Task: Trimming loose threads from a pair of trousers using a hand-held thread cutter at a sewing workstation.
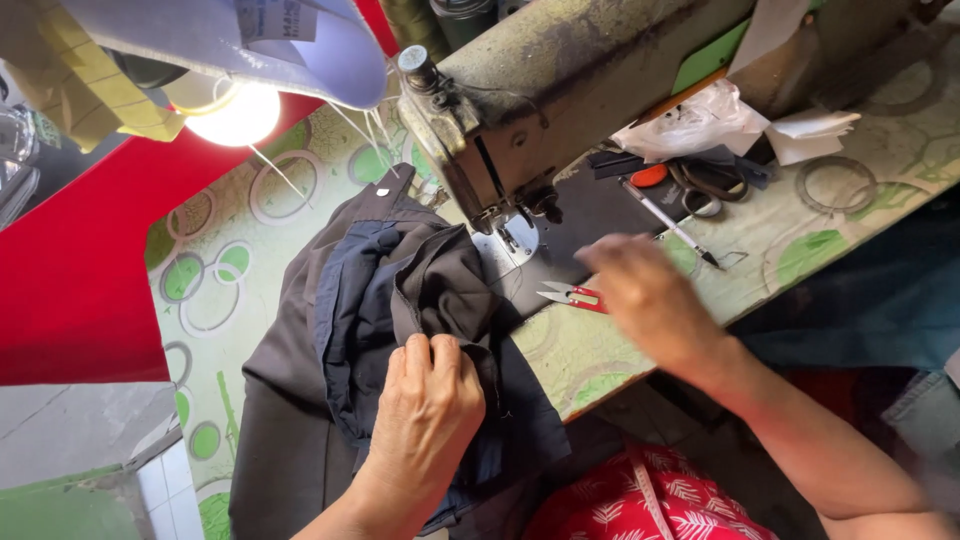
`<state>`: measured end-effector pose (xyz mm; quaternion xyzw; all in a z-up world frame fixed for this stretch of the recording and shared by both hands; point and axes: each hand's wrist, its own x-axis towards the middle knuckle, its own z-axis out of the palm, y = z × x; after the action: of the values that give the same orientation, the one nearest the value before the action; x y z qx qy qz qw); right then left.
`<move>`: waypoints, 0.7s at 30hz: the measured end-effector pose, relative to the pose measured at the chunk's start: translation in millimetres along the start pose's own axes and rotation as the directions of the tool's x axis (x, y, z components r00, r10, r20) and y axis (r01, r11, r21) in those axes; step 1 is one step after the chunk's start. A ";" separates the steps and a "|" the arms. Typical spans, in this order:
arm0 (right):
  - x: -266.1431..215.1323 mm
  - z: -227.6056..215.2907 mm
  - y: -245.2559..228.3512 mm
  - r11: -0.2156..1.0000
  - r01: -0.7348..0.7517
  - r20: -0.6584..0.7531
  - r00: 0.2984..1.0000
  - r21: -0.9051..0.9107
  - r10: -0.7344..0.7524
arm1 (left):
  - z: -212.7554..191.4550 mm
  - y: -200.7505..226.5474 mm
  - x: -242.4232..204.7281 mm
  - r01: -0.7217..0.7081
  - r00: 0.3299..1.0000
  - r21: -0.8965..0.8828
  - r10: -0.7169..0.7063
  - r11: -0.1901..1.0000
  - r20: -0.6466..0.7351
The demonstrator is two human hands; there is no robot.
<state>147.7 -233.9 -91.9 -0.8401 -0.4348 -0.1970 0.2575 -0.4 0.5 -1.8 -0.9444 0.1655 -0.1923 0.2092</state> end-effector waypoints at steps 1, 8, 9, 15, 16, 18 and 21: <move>-2.2 -5.5 11.0 1.000 0.005 0.001 1.000 0.004 -0.005 | 0.1 -1.6 -1.4 0.005 1.000 0.002 -0.005 1.000 0.003; -17.4 -15.0 55.2 0.888 -0.316 0.039 0.937 -0.333 0.348 | 12.2 -8.7 -10.0 0.058 0.988 -0.113 -0.041 0.992 0.149; -19.7 -13.0 54.3 0.909 -0.311 0.069 0.937 -0.279 0.342 | 14.1 -8.8 -11.1 0.077 0.983 -0.145 -0.052 0.986 0.175; 1.2 -22.6 65.8 0.925 -0.297 0.132 0.933 -0.237 0.333 | 11.2 -26.8 -19.2 0.434 0.837 -0.513 -0.121 0.741 0.533; -3.0 -17.9 77.0 0.926 -0.295 0.133 0.934 -0.235 0.331 | 7.4 -30.3 -17.9 0.436 0.837 -0.511 -0.124 0.741 0.534; -12.4 -9.7 99.8 0.888 -0.272 -0.025 0.959 -0.371 0.283 | 0.6 -36.6 -14.7 0.606 0.722 -0.527 -0.134 0.595 0.679; -15.7 4.0 109.2 0.862 -0.184 -0.014 0.979 -0.472 0.202 | 0.8 -37.5 -13.4 0.623 0.733 -0.580 -0.132 0.525 0.668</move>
<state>230.4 -294.8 -132.3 -0.9201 -0.2921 -0.2548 0.0562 -3.0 38.3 10.9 -0.9621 -0.0563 0.1341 -0.2308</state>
